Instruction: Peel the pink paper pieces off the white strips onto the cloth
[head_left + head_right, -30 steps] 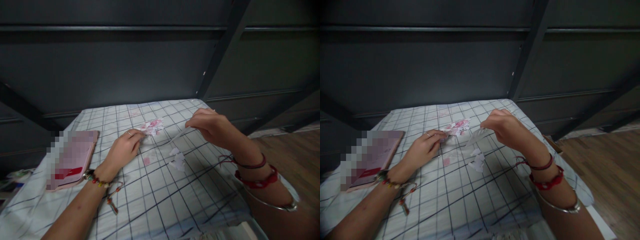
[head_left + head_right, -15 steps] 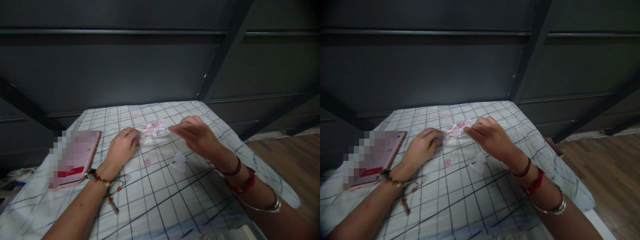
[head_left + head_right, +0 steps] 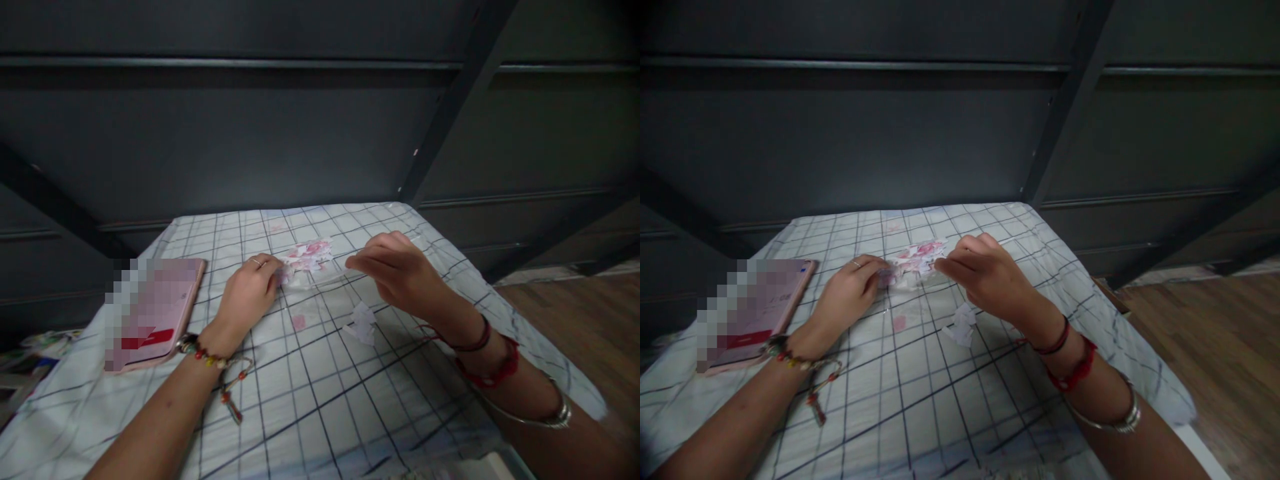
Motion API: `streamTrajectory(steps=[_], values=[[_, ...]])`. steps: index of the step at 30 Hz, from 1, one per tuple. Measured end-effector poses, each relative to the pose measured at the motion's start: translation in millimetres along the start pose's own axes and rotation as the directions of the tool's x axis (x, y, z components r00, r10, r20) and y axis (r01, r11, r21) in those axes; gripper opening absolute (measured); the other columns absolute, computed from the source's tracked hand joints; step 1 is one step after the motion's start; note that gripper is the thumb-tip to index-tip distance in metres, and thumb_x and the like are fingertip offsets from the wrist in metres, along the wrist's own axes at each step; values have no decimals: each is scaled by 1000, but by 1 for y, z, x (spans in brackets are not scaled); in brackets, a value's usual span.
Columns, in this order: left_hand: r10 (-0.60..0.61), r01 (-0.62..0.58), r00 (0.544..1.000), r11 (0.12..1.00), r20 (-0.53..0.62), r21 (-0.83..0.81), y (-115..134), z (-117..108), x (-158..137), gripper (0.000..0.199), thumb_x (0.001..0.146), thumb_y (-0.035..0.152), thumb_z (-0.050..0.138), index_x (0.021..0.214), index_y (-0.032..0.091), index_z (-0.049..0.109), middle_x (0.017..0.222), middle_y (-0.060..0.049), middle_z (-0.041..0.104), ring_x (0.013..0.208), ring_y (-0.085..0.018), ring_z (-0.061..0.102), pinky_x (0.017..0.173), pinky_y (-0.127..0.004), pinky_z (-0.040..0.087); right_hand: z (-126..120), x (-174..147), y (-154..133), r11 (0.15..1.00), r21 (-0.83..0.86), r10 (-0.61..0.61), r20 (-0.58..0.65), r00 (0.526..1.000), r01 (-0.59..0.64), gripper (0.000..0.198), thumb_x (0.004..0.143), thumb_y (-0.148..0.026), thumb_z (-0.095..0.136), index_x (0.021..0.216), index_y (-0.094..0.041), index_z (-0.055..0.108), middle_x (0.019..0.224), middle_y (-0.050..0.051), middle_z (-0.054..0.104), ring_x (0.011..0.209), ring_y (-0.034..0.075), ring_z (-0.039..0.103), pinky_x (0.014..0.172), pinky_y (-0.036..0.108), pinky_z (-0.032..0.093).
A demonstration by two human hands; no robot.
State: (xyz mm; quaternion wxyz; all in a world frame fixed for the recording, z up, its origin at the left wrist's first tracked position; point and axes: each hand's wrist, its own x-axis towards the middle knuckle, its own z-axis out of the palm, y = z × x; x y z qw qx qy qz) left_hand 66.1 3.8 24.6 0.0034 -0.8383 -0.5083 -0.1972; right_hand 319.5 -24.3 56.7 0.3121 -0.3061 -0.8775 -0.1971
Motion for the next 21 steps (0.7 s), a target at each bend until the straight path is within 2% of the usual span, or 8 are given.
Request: streamTrajectory(steps=[8,14,21], values=[[16,-16,1000,1000,-2,-21,-2,1,-1,32,83,11,36,100,14,63,106,-11,64,99,-23,59,90,-39,49,-6,0,0,999,52,-4,3,1000,4,35,80,2,39,92,-20,63,74,1,63,71,15,48,63,31,33],[34,-34,999,999,-27,-9,-4,4,-1,32,82,10,37,100,14,63,106,-10,64,99,-24,59,88,-39,50,-15,3,-1,994,84,-71,-1,997,71,30,80,2,42,89,-17,63,69,1,61,69,15,49,60,30,35],[28,-28,999,1000,-20,-9,-3,3,-1,32,82,9,38,100,14,63,106,-10,64,100,-23,59,91,-38,49,-10,2,1,999,-3,-43,-45,998,43,33,78,4,41,92,-17,62,72,1,64,70,15,49,61,30,36]])
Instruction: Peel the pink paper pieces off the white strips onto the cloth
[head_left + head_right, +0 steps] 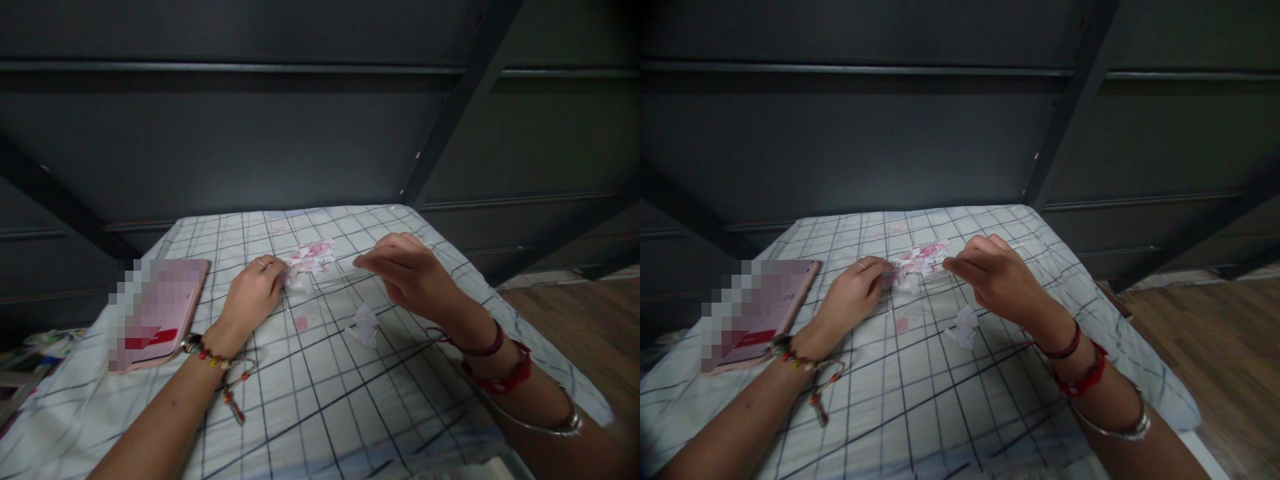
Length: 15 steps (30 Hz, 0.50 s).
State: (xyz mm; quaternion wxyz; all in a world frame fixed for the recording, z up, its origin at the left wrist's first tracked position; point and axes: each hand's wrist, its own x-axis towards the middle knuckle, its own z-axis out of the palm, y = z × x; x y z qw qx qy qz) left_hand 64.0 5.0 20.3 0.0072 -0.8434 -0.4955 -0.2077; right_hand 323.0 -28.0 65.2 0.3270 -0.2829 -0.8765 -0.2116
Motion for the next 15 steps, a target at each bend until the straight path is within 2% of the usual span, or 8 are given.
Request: streamTrajectory(steps=[5,11,15], values=[[-5,5,1000,1000,5,-10,-1,0,0,33,82,9,37,101,12,63,107,-11,64,100,-24,59,91,-40,50,3,-2,3,1000,19,-4,55,998,3,33,79,4,40,91,-18,61,71,0,63,70,15,49,62,30,34],[-20,20,1000,1000,1,-4,0,0,1,33,81,8,37,100,11,64,106,-12,64,99,-25,59,90,-40,50,14,3,-6,999,-41,34,-55,998,-36,30,85,0,38,92,-20,61,76,0,66,73,15,49,64,30,33],[-21,21,1000,1000,-11,-1,0,0,1,32,82,10,37,100,10,64,105,-12,64,98,-26,60,90,-42,50,19,6,-9,998,-55,-22,58,998,25,23,89,-8,42,86,-19,61,75,0,65,74,15,48,64,30,31]])
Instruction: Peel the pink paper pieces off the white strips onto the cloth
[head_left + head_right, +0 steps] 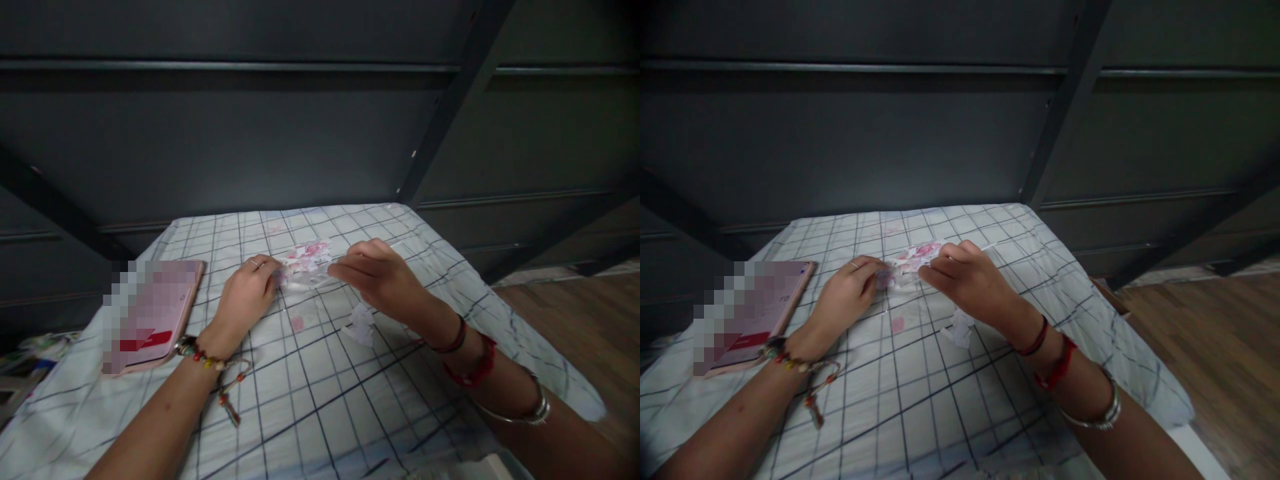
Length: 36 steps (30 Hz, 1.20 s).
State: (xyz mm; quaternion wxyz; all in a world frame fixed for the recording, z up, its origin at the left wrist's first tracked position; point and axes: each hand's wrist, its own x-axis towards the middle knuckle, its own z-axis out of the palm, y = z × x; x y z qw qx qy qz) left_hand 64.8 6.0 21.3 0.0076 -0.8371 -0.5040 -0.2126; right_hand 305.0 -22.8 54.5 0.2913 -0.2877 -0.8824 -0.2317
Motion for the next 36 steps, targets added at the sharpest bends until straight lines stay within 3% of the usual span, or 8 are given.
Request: streamTrajectory(steps=[6,10,14,18,25,30,36], values=[[2,-2,1000,1000,1,-5,-1,0,0,33,82,9,36,99,11,64,105,-12,64,99,-25,59,90,-42,50,-16,-8,15,996,49,74,-39,996,-72,31,84,1,40,84,-22,61,71,-3,63,73,14,49,67,30,33],[3,-3,1000,1000,-11,-5,-1,1,0,34,82,10,36,100,11,64,104,-12,64,99,-25,59,91,-42,49,-13,-8,13,993,72,94,-83,992,-88,30,84,-1,41,86,-23,61,75,-3,65,76,14,51,69,30,34],[8,-8,1000,1000,-3,-8,-1,2,1,34,82,11,35,99,11,64,104,-12,64,98,-25,59,90,-42,50,-9,-7,12,995,83,52,-53,997,-47,30,84,-1,41,85,-22,62,75,-2,64,75,14,51,68,30,36],[3,-3,1000,1000,-4,-10,-2,2,0,34,82,11,35,100,12,64,105,-12,64,99,-25,59,91,-41,49,-20,-13,26,990,100,97,8,995,-98,36,76,6,40,80,-22,61,72,-2,61,74,13,52,68,28,38],[-1,1,1000,1000,0,9,0,1,1,33,82,11,36,99,13,64,105,-12,64,99,-24,60,93,-40,49,-26,-16,31,991,40,131,-61,990,-128,40,69,9,40,84,-23,59,76,-2,63,81,15,54,75,30,40],[1,-1,1000,1000,-1,11,0,0,1,34,82,12,35,99,13,64,105,-11,65,100,-24,60,93,-39,48,-19,-16,31,985,92,148,17,989,-149,38,70,8,39,80,-22,61,73,-1,63,77,15,55,70,29,41],[9,-9,1000,1000,-1,7,-1,1,0,34,83,13,34,100,13,64,105,-11,64,100,-24,60,92,-39,48,-30,-24,45,971,145,182,77,980,-191,36,76,3,38,80,-22,65,74,0,65,77,15,57,72,29,45]])
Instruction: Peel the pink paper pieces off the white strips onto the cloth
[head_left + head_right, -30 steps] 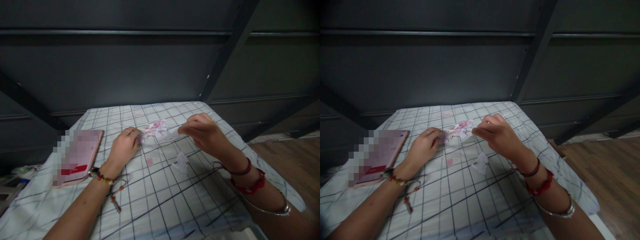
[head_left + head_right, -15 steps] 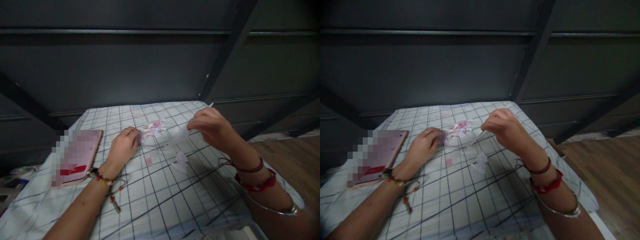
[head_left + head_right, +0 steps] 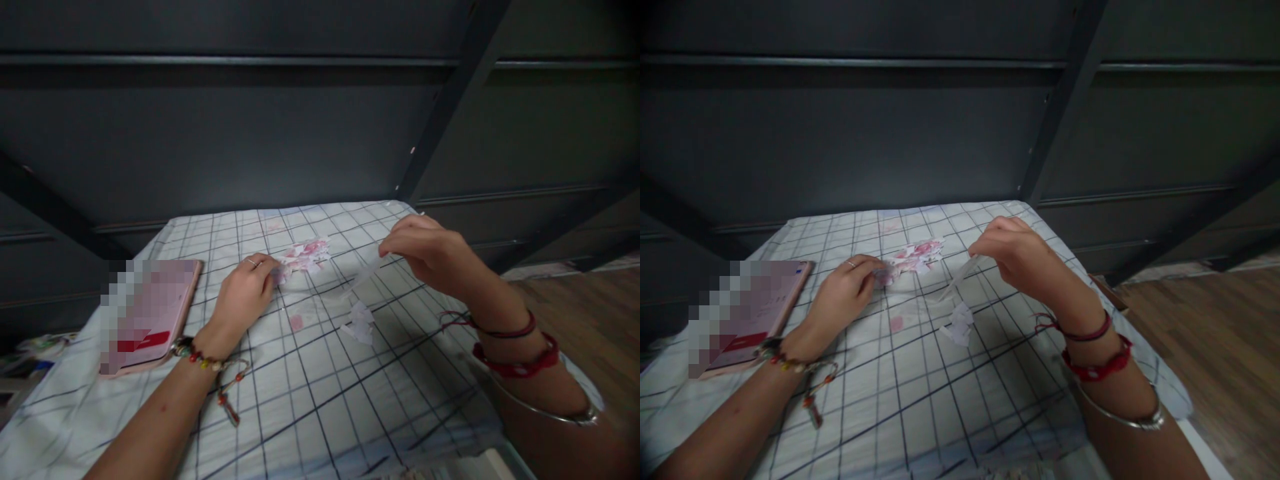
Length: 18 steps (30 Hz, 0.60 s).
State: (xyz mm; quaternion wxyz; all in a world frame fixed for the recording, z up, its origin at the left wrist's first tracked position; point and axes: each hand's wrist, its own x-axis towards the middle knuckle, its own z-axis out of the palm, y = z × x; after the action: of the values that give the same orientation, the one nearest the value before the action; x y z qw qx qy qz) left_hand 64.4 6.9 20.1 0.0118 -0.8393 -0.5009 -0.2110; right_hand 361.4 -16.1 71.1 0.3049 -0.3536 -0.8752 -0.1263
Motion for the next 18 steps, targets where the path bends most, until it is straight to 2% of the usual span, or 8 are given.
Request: streamTrajectory(steps=[4,11,15,18], values=[[13,-13,1000,1000,-11,-19,0,1,0,34,83,12,34,99,13,63,104,-11,64,99,-24,59,92,-40,48,1,0,0,998,-55,27,-5,1000,-27,36,79,1,39,84,-22,66,73,1,65,77,16,57,69,29,46],[30,-30,1000,999,-10,-23,0,1,-1,33,83,12,35,100,14,63,105,-11,65,99,-24,60,91,-41,50,-13,-1,-1,999,35,4,142,990,-9,32,83,-2,41,83,-20,67,73,1,64,74,13,59,68,26,47],[40,-41,999,999,-4,-21,-1,2,-1,33,84,12,34,99,13,63,104,-12,65,98,-24,60,90,-41,50,-23,-2,-1,998,56,-6,139,990,-2,29,85,-5,42,82,-20,66,73,1,65,73,13,59,66,25,47],[45,-46,999,999,-15,-22,-1,3,0,32,84,12,35,98,13,63,104,-11,65,99,-24,60,92,-41,49,-21,0,-2,999,-29,24,76,997,-22,29,85,-5,41,84,-20,65,74,1,66,75,15,58,66,26,46]])
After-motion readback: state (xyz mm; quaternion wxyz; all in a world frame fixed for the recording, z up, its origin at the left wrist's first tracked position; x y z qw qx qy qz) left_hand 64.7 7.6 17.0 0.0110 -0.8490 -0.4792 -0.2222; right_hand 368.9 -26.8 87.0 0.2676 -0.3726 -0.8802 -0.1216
